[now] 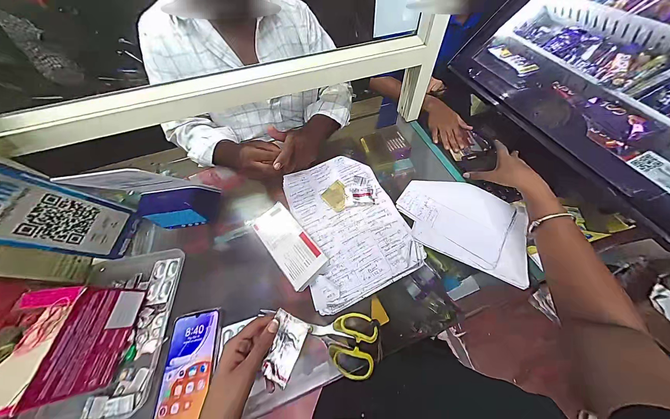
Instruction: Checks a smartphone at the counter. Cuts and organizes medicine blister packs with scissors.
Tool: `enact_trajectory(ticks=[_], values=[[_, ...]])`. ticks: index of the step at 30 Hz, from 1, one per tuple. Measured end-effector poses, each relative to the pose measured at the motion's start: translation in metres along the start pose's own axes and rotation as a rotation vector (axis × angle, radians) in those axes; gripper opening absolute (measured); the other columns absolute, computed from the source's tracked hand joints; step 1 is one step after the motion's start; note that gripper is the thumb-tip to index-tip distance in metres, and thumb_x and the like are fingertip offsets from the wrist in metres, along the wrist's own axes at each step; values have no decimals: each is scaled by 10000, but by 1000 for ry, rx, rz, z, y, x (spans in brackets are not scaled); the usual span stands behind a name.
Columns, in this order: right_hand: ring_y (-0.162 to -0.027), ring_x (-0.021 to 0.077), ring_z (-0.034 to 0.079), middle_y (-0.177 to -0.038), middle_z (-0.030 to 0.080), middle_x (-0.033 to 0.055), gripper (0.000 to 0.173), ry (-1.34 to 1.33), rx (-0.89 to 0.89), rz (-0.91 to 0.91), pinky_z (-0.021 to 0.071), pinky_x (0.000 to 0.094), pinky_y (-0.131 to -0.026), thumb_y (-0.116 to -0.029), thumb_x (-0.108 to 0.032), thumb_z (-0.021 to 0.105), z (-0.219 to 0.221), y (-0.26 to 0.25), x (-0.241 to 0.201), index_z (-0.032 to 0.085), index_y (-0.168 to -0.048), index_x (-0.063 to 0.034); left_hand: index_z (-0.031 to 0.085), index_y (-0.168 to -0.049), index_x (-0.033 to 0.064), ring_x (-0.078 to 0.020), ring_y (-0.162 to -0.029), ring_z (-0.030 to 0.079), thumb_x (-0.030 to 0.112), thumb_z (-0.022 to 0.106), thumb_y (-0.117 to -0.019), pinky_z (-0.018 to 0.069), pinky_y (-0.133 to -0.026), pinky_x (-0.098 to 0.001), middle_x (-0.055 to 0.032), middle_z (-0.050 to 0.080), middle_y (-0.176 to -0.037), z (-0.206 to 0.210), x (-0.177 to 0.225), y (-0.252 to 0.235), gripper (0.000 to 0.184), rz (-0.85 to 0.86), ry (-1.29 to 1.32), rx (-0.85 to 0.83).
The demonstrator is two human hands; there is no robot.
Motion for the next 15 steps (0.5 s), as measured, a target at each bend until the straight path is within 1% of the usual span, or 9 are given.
enact_trajectory(ticks=[3, 5, 7, 8, 10, 11, 13, 14, 15], values=[[-1370, 672, 302, -1545, 263, 444, 1282, -84, 34, 68, 262, 837, -999, -728, -582, 866, 9, 3, 23, 88, -1660, -170, 726, -1041, 131, 7, -657, 648, 183, 532, -1032, 549, -609, -165, 89, 701, -772, 3, 13, -11, 202, 27, 24, 35], [-1356, 663, 325, -1501, 337, 443, 1324, -92, 58, 83, 265, 832, -1001, -684, -573, 900, 8, -3, 24, 93, -1660, -187, 703, -1076, 99, -16, -664, 663, 158, 515, -1040, 563, -606, -183, 70, 703, -778, 3, 23, -15, 201, 36, 55, 53], [-1338, 665, 341, -1482, 371, 429, 1320, -124, 151, 51, 297, 832, -970, -648, -580, 912, -1, 3, 24, 144, -1651, -199, 685, -1093, 91, -43, -650, 698, 120, 499, -1046, 603, -565, -217, 54, 722, -782, 3, 34, -16, 194, 43, 109, 48], [-1334, 671, 340, -1488, 364, 423, 1305, -142, 231, 12, 305, 837, -960, -649, -593, 903, -11, 8, 21, 167, -1643, -174, 682, -1099, 92, -55, -643, 702, 109, 496, -1045, 606, -552, -228, 46, 726, -786, 3, 37, -14, 194, 46, 132, 43], [-1377, 659, 304, -1529, 304, 426, 1307, -173, 442, -103, 270, 814, -1041, -668, -550, 902, -49, 28, -3, 165, -1632, -62, 673, -1109, 101, -58, -639, 704, 106, 493, -1046, 607, -544, -230, 46, 725, -782, 1, 36, -7, 192, 46, 156, 45], [-1411, 615, 303, -1554, 281, 407, 1329, -165, 577, -165, 271, 744, -1111, -663, -571, 883, -68, 42, -14, 147, -1628, -32, 673, -1113, 107, -58, -635, 704, 107, 492, -1046, 609, -541, -233, 49, 723, -776, -1, 33, -3, 193, 38, 164, 52], [-1478, 542, 254, -1605, 224, 371, 1360, -177, 829, -324, 209, 598, -1219, -659, -653, 819, -92, 76, -35, 127, -1618, 18, 675, -1114, 109, -64, -645, 710, 110, 490, -1045, 614, -549, -245, 45, 725, -780, -4, 24, 5, 198, 10, 184, 65], [-1489, 540, 227, -1616, 194, 368, 1350, -186, 876, -411, 187, 588, -1226, -685, -670, 792, -94, 96, -51, 110, -1611, 38, 679, -1115, 104, -71, -652, 715, 112, 493, -1041, 619, -552, -255, 39, 730, -785, -5, 19, 8, 200, -2, 200, 73], [-1489, 541, 226, -1617, 192, 369, 1330, -202, 851, -489, 192, 606, -1223, -712, -661, 786, -89, 119, -71, 109, -1605, 56, 682, -1115, 100, -77, -660, 719, 115, 499, -1040, 622, -555, -264, 33, 731, -795, -5, 16, 11, 199, -10, 218, 77]])
Point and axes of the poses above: each hand's wrist, its own y-axis away from the middle knuckle, its own z-axis out of the palm, x = y × z, the point moved 10 cm from there along -y, towards the middle knuckle
